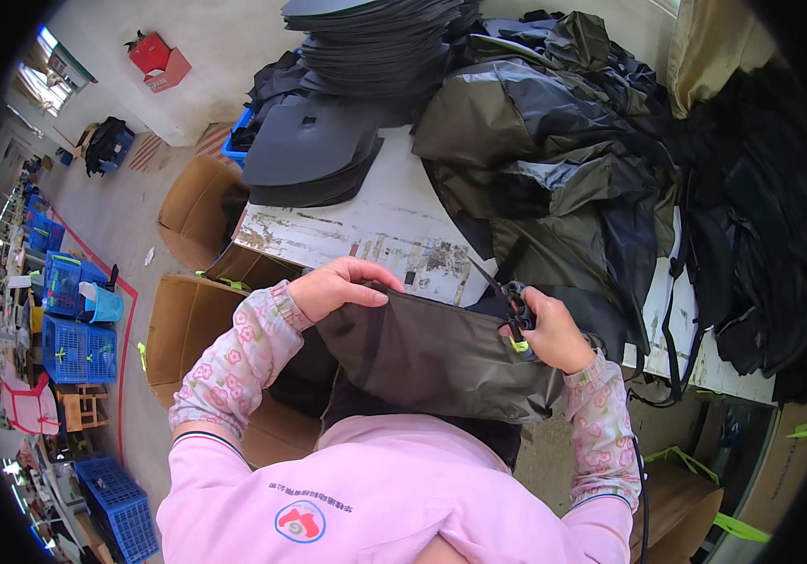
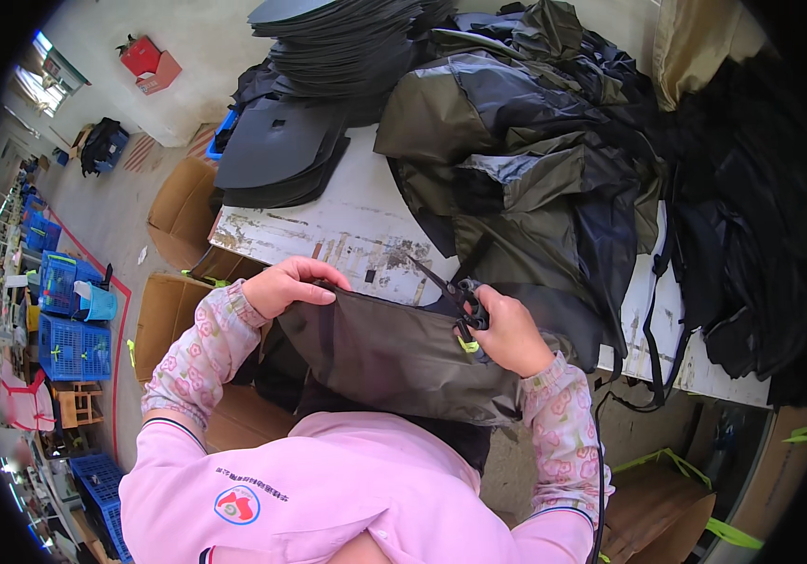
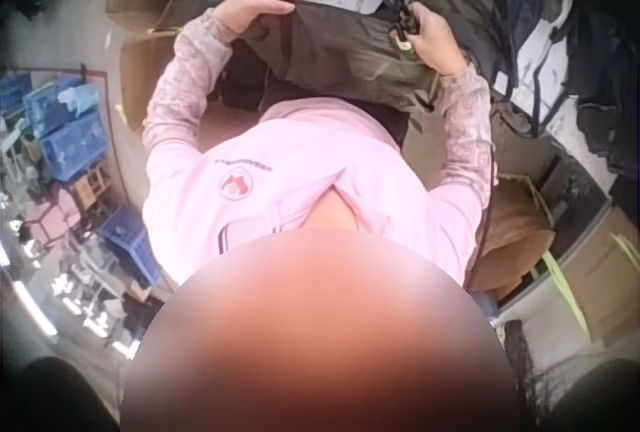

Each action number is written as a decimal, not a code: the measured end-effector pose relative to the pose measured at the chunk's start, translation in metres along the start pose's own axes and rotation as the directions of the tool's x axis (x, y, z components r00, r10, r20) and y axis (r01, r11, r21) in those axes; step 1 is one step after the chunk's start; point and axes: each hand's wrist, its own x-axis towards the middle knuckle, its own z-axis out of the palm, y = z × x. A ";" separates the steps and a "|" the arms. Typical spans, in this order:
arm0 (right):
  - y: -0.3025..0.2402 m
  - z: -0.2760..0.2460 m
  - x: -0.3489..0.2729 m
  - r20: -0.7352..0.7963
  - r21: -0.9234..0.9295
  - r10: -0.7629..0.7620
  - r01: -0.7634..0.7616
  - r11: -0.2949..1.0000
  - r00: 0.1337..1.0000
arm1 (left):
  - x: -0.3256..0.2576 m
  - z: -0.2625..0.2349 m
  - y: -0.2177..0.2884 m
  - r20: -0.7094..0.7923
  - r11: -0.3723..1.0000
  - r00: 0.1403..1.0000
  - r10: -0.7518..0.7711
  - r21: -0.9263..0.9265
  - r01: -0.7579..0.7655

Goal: Manually inspecting, trimming, and sorting fabric components at a production table.

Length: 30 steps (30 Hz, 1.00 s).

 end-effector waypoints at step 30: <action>0.037 0.044 -0.159 -0.182 -0.095 0.348 -0.369 0.925 0.920 | 0.043 0.144 -0.091 0.553 0.122 0.736 0.390 0.762 -0.636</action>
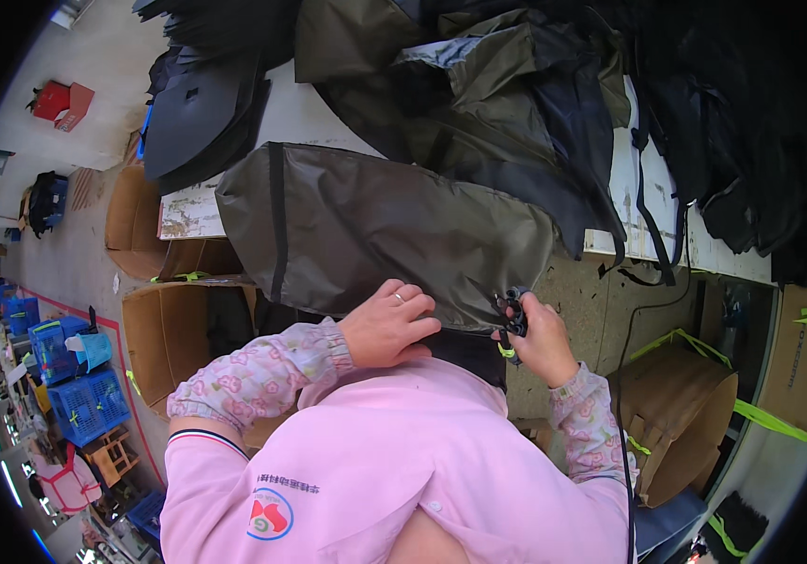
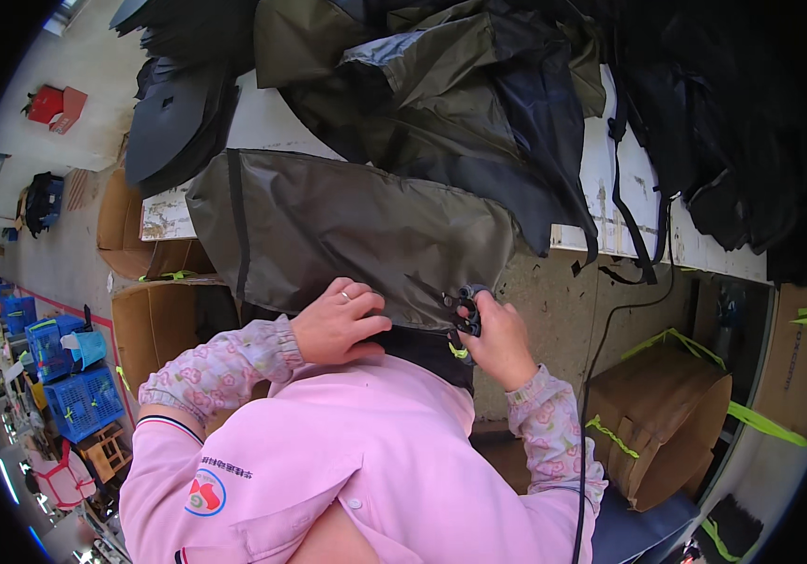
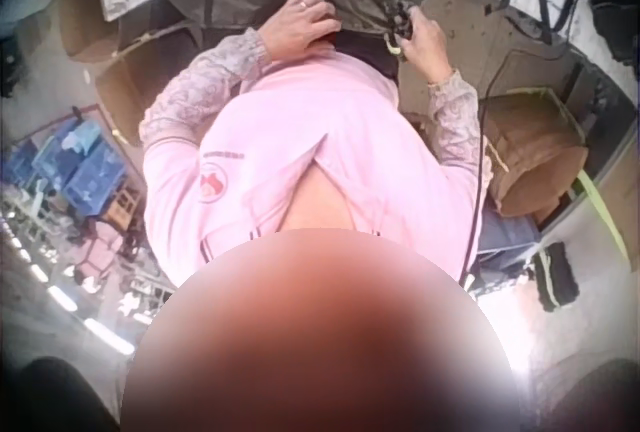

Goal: Manually inspecting, trimming, and sorting fabric components at a production table.

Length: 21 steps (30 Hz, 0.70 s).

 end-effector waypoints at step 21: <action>-0.002 0.059 0.015 -0.108 0.027 -0.166 0.170 0.985 0.980 | -0.117 0.013 -0.021 -0.765 0.663 0.095 -0.637 -0.480 0.574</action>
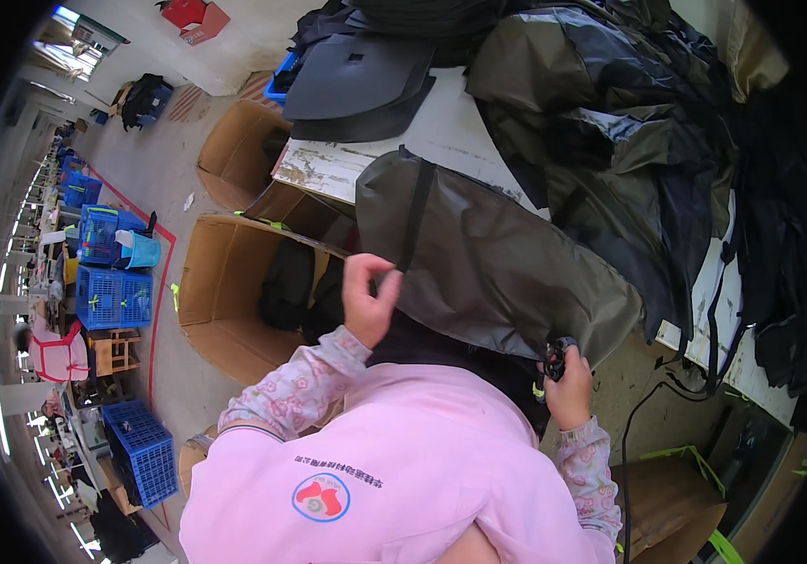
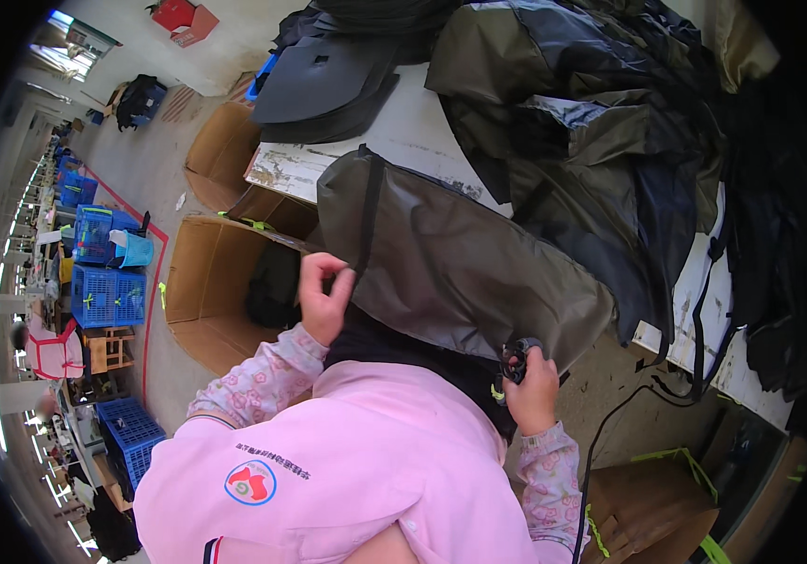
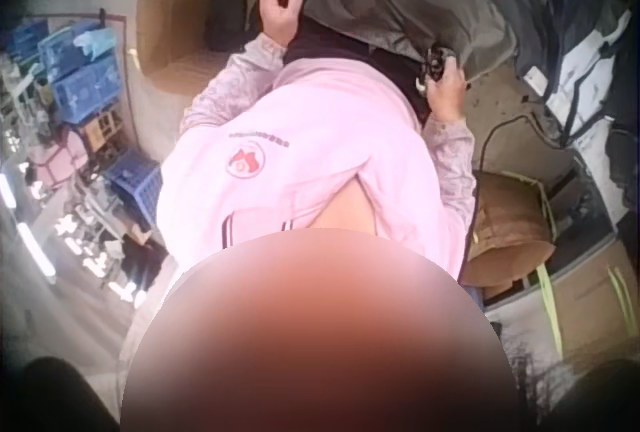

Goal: Manually inspecting, trimming, and sorting fabric components at a production table.

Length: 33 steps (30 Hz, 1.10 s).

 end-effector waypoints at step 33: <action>-0.093 -0.036 0.086 0.026 0.349 0.111 -0.113 0.930 0.993 | 0.447 -0.331 -0.135 -0.698 0.933 0.637 0.328 0.344 -0.104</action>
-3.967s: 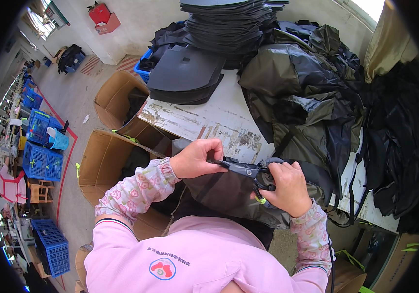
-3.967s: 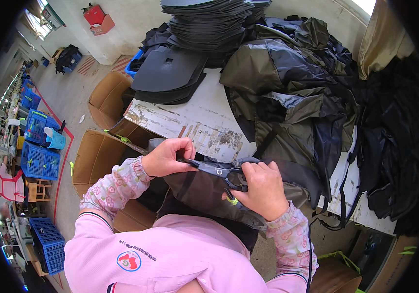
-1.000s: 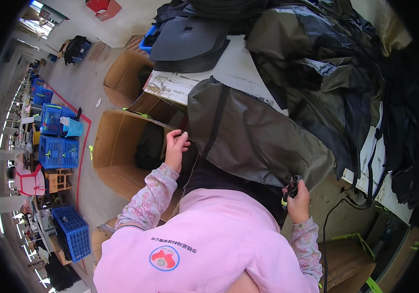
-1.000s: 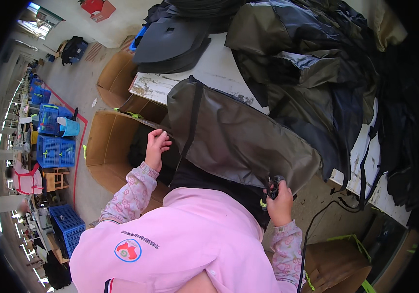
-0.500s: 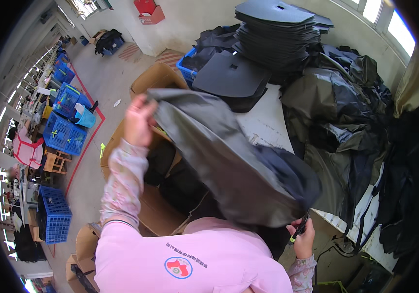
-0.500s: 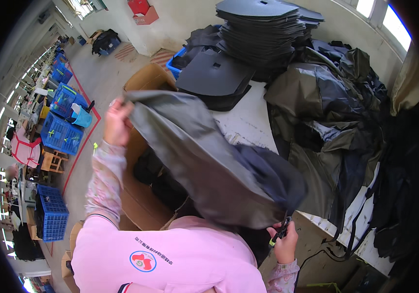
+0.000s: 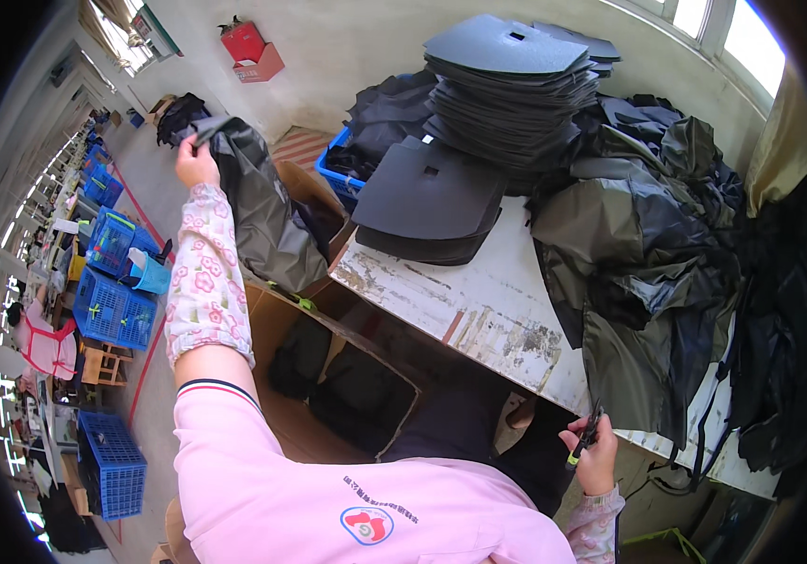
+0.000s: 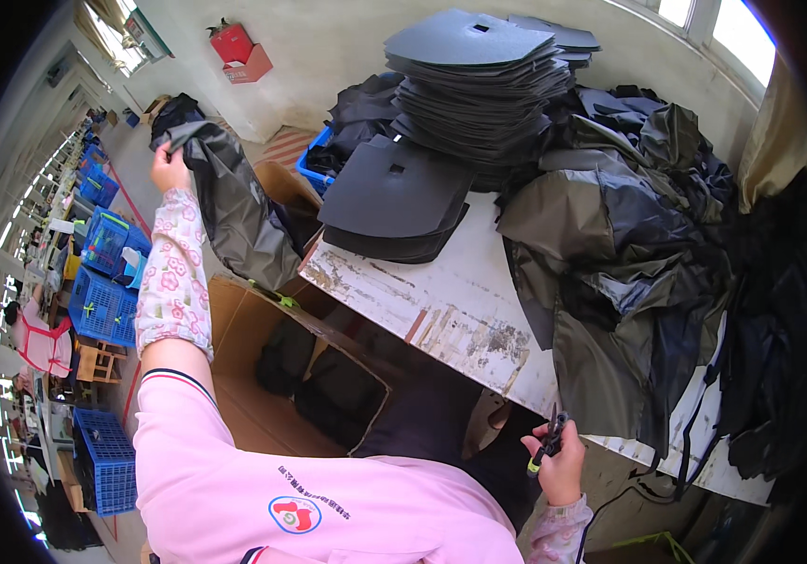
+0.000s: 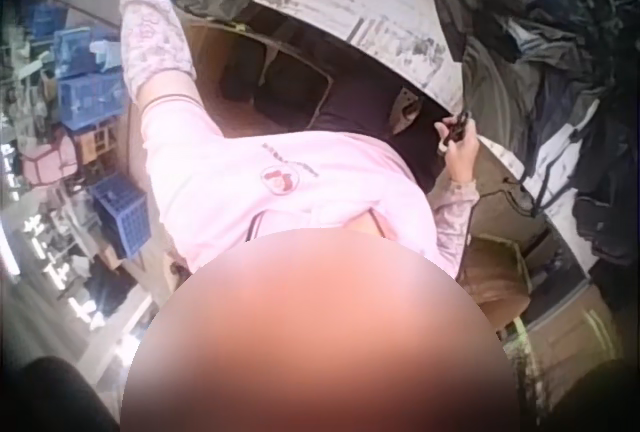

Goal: Manually inspecting, trimming, and sorting fabric components at a production table.

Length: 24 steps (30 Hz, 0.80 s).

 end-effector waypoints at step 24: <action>0.026 -0.101 0.095 -0.661 -0.063 -0.105 0.084 0.994 0.743 | -0.378 0.107 0.482 0.668 0.647 0.251 0.700 -0.743 0.173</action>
